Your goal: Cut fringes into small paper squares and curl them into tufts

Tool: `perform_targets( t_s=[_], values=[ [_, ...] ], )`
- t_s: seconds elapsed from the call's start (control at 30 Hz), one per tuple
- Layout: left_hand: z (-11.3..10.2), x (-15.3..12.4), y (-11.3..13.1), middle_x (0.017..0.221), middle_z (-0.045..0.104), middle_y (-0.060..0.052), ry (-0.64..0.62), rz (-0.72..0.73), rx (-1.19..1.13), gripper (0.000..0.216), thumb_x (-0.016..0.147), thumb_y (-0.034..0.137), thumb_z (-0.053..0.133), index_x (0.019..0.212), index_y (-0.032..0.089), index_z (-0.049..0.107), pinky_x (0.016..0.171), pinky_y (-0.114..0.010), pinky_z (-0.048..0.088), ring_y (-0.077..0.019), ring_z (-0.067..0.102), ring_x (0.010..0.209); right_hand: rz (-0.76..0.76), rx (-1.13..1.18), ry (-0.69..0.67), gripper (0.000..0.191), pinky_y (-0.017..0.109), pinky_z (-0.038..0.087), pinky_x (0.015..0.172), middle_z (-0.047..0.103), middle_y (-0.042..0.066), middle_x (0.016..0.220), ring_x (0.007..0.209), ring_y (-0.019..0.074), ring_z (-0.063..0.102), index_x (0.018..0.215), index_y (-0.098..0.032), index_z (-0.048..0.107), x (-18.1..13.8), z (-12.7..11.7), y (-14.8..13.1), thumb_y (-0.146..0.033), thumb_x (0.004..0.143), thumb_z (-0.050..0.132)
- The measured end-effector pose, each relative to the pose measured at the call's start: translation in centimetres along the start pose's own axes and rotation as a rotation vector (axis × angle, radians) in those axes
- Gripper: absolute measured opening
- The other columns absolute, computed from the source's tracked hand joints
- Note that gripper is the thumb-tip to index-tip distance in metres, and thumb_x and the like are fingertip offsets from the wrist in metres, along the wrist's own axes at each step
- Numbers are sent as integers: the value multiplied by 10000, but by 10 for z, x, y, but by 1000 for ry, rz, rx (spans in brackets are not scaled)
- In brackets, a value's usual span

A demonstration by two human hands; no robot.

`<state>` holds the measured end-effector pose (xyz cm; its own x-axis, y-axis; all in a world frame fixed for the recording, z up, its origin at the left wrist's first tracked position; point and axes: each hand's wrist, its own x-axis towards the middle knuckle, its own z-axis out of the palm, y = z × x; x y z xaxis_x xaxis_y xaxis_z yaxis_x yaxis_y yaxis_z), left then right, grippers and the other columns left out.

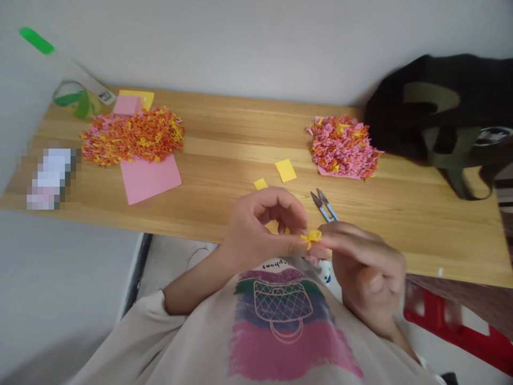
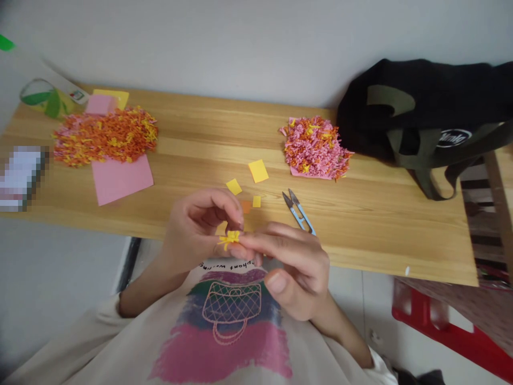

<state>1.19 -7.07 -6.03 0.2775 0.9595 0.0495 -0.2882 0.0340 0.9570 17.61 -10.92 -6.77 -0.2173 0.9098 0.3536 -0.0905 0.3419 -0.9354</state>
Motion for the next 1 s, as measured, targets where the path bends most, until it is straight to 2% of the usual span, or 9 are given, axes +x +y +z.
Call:
perform_targets(
  t_s=[0.13, 0.4, 0.57, 0.7, 0.77, 0.87, 1.0],
  values=[
    [-1, -1, -2, 638, 623, 0, -19, 4, 20, 322, 585, 356, 878, 677, 164, 636, 485, -210, 438, -92, 572, 549, 15, 11, -60, 367, 302, 494, 578, 684, 13, 741, 616, 161, 608, 1201, -274, 680, 0, -3, -2, -454, 926, 516],
    [0, -4, -3, 592, 600, -4, -38, -71, 26, 349, 541, 372, 897, 641, 179, 624, 446, -229, 406, -111, 544, 533, -10, -102, -174, 405, 281, 524, 589, 696, 2, 742, 597, 145, 631, 1313, -294, 594, 3, -3, -6, -432, 959, 456],
    [-1, -1, -5, 575, 586, -2, -78, -91, -4, 389, 537, 409, 890, 617, 173, 591, 437, -227, 380, -99, 514, 513, 36, -24, -221, 461, 270, 504, 573, 656, -2, 690, 567, 129, 607, 1281, -242, 621, 3, -3, -3, -508, 929, 487],
    [-3, 1, -7, 563, 550, 11, -91, -126, -36, 438, 495, 397, 909, 590, 170, 546, 433, -222, 353, -84, 466, 497, 55, 44, -321, 517, 233, 466, 534, 597, -31, 639, 527, 105, 553, 1278, -203, 600, 4, -4, 4, -553, 915, 485],
    [-4, 1, -9, 559, 527, 21, -99, -145, -59, 453, 484, 378, 914, 577, 169, 523, 421, -214, 326, -72, 436, 483, 38, 61, -421, 454, 217, 454, 516, 591, -37, 649, 518, 97, 528, 1207, -205, 613, 5, -4, 10, -534, 919, 489],
    [-6, 4, -11, 544, 488, 40, -101, -184, -79, 492, 463, 374, 917, 561, 171, 480, 403, -205, 286, -58, 387, 463, 43, 7, -524, 368, 212, 437, 505, 574, -38, 665, 525, 95, 499, 983, -203, 616, 9, -2, 17, -546, 902, 509],
    [-7, 9, -10, 530, 452, 59, -82, -198, -42, 519, 436, 361, 915, 571, 181, 447, 400, -202, 266, -54, 373, 454, -50, -208, -497, 489, 218, 389, 477, 547, -43, 620, 510, 103, 471, 943, -191, 603, 20, 5, 18, -658, 858, 484]
  ],
)
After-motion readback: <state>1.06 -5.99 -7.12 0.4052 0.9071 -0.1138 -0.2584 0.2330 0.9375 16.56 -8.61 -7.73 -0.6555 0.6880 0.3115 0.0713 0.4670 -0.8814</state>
